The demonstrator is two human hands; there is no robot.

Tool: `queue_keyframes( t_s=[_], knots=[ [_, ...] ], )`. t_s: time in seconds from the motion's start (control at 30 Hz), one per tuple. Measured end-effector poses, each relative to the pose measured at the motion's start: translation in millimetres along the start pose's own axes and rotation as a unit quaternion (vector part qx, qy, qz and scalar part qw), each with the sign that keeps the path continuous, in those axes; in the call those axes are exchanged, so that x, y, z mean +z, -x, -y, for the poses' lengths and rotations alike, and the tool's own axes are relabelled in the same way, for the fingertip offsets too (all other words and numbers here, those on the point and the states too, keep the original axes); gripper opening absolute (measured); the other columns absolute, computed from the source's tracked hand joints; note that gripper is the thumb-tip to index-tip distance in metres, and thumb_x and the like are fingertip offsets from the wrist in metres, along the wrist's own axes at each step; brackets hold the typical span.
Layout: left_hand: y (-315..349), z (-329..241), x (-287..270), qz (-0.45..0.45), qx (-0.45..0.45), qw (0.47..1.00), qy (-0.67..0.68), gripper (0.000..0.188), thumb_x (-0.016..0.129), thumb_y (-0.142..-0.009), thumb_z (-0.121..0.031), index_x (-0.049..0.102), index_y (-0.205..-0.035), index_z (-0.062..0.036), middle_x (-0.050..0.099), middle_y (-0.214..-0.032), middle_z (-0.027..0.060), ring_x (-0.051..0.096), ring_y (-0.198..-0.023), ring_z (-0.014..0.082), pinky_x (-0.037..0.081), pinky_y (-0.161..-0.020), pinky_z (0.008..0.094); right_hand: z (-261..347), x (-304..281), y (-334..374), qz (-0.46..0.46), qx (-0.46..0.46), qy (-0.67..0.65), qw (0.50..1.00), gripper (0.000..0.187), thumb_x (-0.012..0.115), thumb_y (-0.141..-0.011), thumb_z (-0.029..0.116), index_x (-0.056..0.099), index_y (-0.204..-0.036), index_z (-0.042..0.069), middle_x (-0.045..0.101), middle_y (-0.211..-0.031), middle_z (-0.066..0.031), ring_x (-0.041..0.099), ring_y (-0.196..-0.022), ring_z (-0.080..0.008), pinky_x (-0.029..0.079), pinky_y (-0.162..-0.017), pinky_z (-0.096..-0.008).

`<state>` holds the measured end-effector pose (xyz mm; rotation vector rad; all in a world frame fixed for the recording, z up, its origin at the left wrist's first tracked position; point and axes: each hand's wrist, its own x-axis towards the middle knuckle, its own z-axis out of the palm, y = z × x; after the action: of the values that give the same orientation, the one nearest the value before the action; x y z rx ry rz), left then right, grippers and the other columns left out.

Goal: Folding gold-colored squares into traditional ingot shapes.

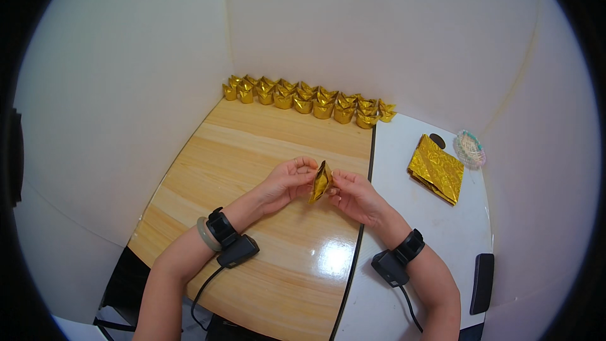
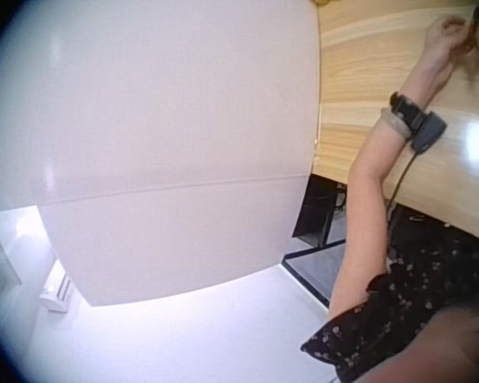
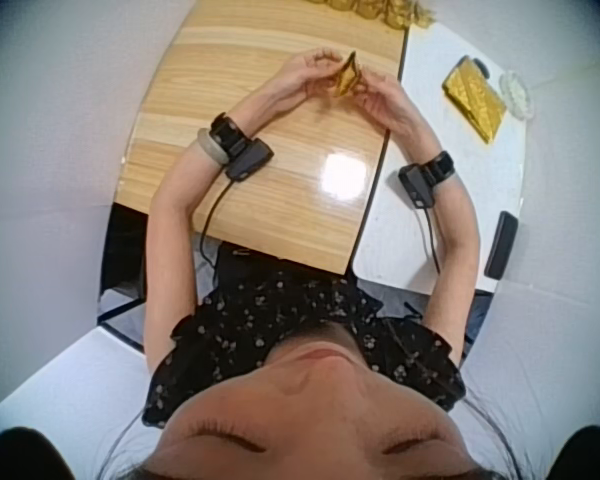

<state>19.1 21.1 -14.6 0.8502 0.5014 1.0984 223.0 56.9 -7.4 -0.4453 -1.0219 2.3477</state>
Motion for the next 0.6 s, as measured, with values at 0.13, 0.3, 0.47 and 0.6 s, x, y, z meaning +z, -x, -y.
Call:
queue_keyframes(
  t_s=[0.13, 0.3, 0.47, 0.6],
  knots=[
    [1.1, 0.0, -0.5, -0.009, 0.001, 0.999, 0.035, 0.022, 0.057, -0.087, -0.006, 0.048, -0.107, -0.0075, 0.06, -0.1, 0.0037, 0.059, -0.092, 0.0112, 0.049, -0.082, 0.0235, 2.1, 4.3, -2.0, 0.02, -0.018, -0.046, 0.999, 0.029, 0.053, -0.091, 0.015, 0.049, -0.117, 0.003, 0.057, -0.1, -0.0037, 0.052, -0.075, -0.0071, 0.044, -0.064, -0.0186],
    [1.2, -0.5, -1.1, 0.002, 0.036, 0.998, 0.05, 0.023, 0.057, -0.086, -0.005, 0.048, -0.108, -0.0071, 0.06, -0.1, 0.0047, 0.059, -0.093, 0.0118, 0.049, -0.083, 0.0241, -0.6, 7.8, -1.9, 0.012, -0.072, -0.044, 0.996, 0.038, 0.057, -0.088, 0.012, 0.044, -0.123, 0.004, 0.055, -0.113, -0.0051, 0.053, -0.085, -0.0093, 0.044, -0.07, -0.0215],
    [1.4, -0.4, -3.9, 0.0, 0.026, 0.999, 0.043, 0.021, 0.056, -0.087, -0.007, 0.049, -0.107, -0.0064, 0.059, -0.101, 0.0052, 0.059, -0.093, 0.0121, 0.05, -0.081, 0.0233, -4.9, 13.4, -4.3, -0.018, -0.094, -0.005, 0.995, 0.033, 0.055, -0.089, 0.013, 0.047, -0.12, 0.006, 0.057, -0.111, -0.0041, 0.054, -0.095, -0.011, 0.045, -0.075, -0.0235],
    [0.1, -1.1, -0.2, -0.028, -0.042, 0.998, 0.033, 0.022, 0.056, -0.088, -0.011, 0.05, -0.109, -0.0064, 0.059, -0.103, 0.0047, 0.059, -0.092, 0.0114, 0.051, -0.078, 0.023, -3.1, 12.8, -2.7, -0.014, -0.061, 0.046, 0.997, 0.026, 0.052, -0.091, 0.015, 0.051, -0.115, 0.006, 0.059, -0.107, -0.0039, 0.057, -0.097, -0.0118, 0.047, -0.081, -0.0256]
  ],
)
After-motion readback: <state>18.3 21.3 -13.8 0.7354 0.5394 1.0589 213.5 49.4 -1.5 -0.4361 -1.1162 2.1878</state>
